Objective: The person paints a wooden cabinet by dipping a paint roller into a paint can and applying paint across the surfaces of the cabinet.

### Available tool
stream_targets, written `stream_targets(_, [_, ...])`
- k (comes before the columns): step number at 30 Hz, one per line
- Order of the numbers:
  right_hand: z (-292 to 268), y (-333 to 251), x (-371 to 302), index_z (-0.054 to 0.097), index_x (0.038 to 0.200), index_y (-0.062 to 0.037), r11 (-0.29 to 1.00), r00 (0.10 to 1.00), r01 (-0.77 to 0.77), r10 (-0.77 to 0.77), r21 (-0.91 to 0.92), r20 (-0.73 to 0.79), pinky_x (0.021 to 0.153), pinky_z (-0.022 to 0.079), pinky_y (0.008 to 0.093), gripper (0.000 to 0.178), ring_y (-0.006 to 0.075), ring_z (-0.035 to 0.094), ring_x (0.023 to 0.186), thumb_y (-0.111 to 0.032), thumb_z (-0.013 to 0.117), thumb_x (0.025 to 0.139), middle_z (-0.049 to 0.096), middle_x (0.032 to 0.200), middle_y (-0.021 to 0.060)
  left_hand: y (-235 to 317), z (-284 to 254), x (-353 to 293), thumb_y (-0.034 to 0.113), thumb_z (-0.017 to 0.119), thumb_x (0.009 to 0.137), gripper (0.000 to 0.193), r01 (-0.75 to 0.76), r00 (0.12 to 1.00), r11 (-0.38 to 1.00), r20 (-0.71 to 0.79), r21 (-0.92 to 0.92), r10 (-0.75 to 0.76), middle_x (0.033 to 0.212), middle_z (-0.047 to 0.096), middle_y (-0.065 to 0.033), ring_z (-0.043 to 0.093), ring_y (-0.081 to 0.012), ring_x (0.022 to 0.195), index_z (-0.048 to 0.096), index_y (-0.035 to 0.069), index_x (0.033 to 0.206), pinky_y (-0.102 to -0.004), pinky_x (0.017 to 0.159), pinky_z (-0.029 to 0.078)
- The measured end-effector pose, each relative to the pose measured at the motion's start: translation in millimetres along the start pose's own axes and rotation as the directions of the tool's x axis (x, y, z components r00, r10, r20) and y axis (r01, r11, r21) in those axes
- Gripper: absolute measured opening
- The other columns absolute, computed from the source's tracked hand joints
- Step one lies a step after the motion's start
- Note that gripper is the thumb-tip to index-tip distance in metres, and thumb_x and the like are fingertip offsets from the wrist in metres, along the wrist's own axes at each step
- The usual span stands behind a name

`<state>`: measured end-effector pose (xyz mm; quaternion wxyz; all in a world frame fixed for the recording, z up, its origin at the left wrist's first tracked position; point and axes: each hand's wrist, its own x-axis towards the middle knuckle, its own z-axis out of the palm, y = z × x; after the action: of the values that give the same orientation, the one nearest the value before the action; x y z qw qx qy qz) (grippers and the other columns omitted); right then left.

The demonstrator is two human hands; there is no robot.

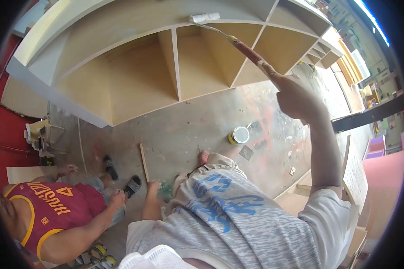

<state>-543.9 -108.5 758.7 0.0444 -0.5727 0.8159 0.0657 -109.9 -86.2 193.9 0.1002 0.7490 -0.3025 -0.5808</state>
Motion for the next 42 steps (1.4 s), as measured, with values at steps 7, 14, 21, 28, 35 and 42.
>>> stream_targets(7, [-10.0,20.5,6.1,0.022,0.131,-0.0235,0.991,0.987,0.123,-0.128,-0.054,-0.101,0.062,0.041,0.0375,0.064,0.0279,0.053,0.066,-0.002,0.046,0.075,0.053,0.076,0.0172,52.3,37.8,8.7,0.022,0.059,0.070,0.031,-0.222,0.969,0.974,0.121,0.048,0.215,0.073,0.060,-0.0098,0.057,-0.0178,0.060,0.058,0.000,0.092,-0.0293,0.053,0.044])
stream_targets(14, [-15.4,11.3,58.1,0.023,0.130,-0.0214,0.977,0.975,0.212,-0.213,-0.025,-0.069,0.066,0.043,0.0405,0.063,0.0318,0.056,0.075,-0.004,0.048,0.075,0.055,0.084,0.0204,-8.4,40.7,-4.8,0.023,0.056,0.073,0.032,-0.138,0.984,0.956,0.149,0.259,0.102,0.078,0.061,-0.0111,0.059,-0.0211,0.063,0.057,-0.002,0.094,-0.0312,0.058,0.046])
stream_targets(21, [-2.9,2.7,116.1,0.032,0.126,-0.0204,0.986,0.936,0.155,-0.166,-0.059,-0.311,0.070,0.043,0.0414,0.055,0.0334,0.055,0.078,-0.010,0.049,0.075,0.056,0.089,0.0187,-66.7,26.2,-31.6,0.024,0.054,0.075,0.028,0.024,0.992,0.901,0.101,0.433,-0.075,0.077,0.061,-0.0134,0.060,-0.0227,0.064,0.059,-0.001,0.087,-0.0349,0.052,0.045])
stream_targets(28, [27.1,30.3,55.8,0.042,0.121,-0.0086,0.796,0.990,0.078,0.010,0.600,-0.142,0.048,0.043,0.0272,0.043,0.0158,0.054,0.055,-0.012,0.050,0.079,0.056,0.074,0.0098,-48.3,25.8,-19.0,0.027,0.057,0.071,0.031,-0.308,0.940,0.662,0.324,0.684,0.102,0.075,0.060,-0.0135,0.059,-0.0243,0.062,0.058,-0.003,0.080,-0.0372,0.053,0.043])
stream_targets(35, [29.1,8.7,59.7,0.036,0.123,-0.0017,0.012,0.982,-0.015,-0.189,1.000,0.017,0.033,0.037,0.0185,0.045,0.0080,0.047,0.044,-0.023,0.045,0.084,0.052,0.069,0.0047,-11.1,15.6,11.8,0.020,0.057,0.071,0.025,-0.076,0.993,0.886,0.113,0.458,0.027,0.078,0.061,-0.0144,0.058,-0.0204,0.062,0.060,0.000,0.085,-0.0320,0.056,0.044])
stream_targets(42, [1.1,-35.3,105.7,0.029,0.129,-0.0211,0.947,1.000,0.021,-0.021,0.321,-0.005,0.033,0.041,0.0251,0.043,0.0095,0.046,0.042,-0.028,0.037,0.087,0.046,0.059,0.0037,4.0,-22.7,22.1,0.020,0.057,0.072,0.036,-0.079,0.987,0.997,0.139,-0.021,0.081,0.081,0.061,-0.0115,0.058,-0.0197,0.067,0.055,-0.004,0.099,-0.0313,0.059,0.044])
